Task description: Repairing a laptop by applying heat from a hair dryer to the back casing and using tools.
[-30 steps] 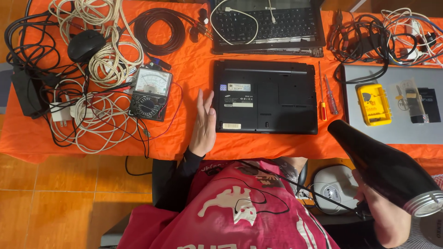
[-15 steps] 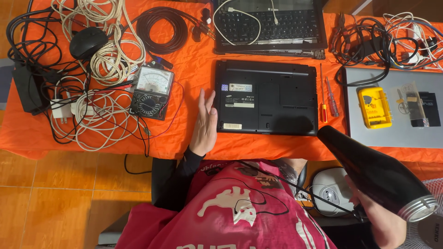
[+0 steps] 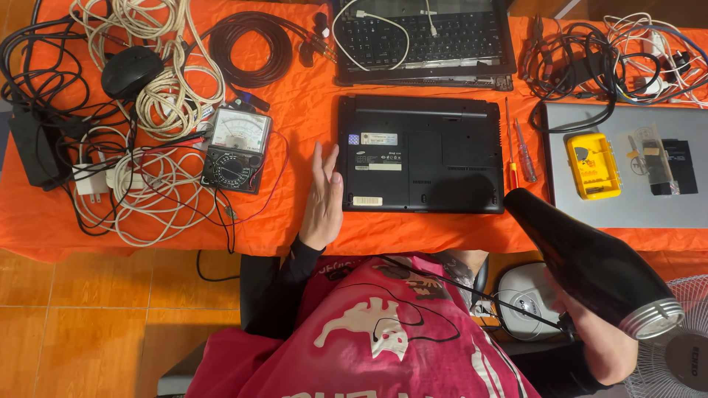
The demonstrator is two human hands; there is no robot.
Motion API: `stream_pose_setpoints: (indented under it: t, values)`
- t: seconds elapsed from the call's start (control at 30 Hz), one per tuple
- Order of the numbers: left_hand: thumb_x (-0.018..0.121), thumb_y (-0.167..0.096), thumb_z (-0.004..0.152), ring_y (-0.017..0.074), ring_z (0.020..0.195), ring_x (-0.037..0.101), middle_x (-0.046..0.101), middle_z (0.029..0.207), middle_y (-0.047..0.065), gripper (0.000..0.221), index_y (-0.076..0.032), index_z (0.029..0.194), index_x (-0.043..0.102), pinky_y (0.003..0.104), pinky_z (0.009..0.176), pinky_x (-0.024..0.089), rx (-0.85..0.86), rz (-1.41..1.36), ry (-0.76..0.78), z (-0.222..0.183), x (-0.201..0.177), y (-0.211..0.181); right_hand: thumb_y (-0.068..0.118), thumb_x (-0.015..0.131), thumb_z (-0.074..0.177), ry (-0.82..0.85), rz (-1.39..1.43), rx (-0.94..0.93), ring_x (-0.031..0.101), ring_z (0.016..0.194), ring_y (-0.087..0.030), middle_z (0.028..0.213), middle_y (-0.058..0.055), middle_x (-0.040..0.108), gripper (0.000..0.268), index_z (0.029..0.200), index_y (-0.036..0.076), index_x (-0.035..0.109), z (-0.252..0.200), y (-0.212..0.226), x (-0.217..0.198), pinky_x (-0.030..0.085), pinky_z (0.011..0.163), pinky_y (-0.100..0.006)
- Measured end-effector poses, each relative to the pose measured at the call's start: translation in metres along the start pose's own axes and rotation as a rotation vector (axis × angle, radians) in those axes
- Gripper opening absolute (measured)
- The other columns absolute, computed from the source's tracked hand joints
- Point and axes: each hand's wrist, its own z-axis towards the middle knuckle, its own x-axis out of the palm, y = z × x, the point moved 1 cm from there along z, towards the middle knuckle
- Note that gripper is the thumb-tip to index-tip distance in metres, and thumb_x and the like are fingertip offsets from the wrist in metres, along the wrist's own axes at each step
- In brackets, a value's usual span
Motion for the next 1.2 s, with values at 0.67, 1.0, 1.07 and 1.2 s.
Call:
stream_pose_setpoints:
  t: [0.67, 1.0, 1.07, 1.2]
  values:
    - [0.024, -0.057, 0.106, 0.0390, 0.138, 0.052, 0.031, 0.169, 0.019, 0.082, -0.004, 0.163, -0.002, 0.040, 0.112, 0.041, -0.047, -0.012, 0.005, 0.001, -0.001, -0.012, 0.007, 0.073, 0.093, -0.144, 0.137, 0.030, 0.053, 0.054, -0.015, 0.067, -0.006, 0.055, 0.012, 0.094, -0.001, 0.063, 0.025, -0.011, 0.026, 0.041, 0.053, -0.030]
    - [0.025, -0.056, 0.106, 0.0392, 0.136, 0.054, 0.032, 0.168, 0.020, 0.082, -0.003, 0.163, 0.000, 0.041, 0.112, 0.041, -0.049, -0.025, 0.001, 0.000, -0.001, -0.009, 0.004, 0.067, 0.093, -0.212, 0.241, 0.055, 0.051, 0.050, -0.017, 0.066, -0.005, 0.051, 0.009, 0.098, 0.000, 0.060, 0.024, 0.010, 0.041, 0.039, 0.049, -0.031]
    - [0.025, -0.055, 0.111, 0.0408, 0.148, 0.044, 0.031, 0.169, 0.022, 0.079, -0.003, 0.164, -0.001, 0.042, 0.118, 0.037, 0.039, 0.011, -0.010, 0.000, 0.001, 0.002, 0.005, 0.069, 0.091, -0.179, 0.264, 0.058, 0.051, 0.050, -0.016, 0.065, -0.005, 0.051, 0.012, 0.094, 0.000, 0.058, 0.025, 0.010, 0.041, 0.040, 0.050, -0.031]
    - [0.024, -0.055, 0.111, 0.0401, 0.148, 0.045, 0.032, 0.169, 0.021, 0.078, -0.003, 0.165, 0.000, 0.041, 0.117, 0.038, 0.026, 0.017, -0.006, 0.000, 0.000, -0.003, 0.006, 0.070, 0.090, -0.206, 0.239, 0.052, 0.050, 0.050, -0.015, 0.065, -0.004, 0.050, 0.011, 0.097, 0.002, 0.061, 0.025, 0.015, 0.045, 0.040, 0.050, -0.030]
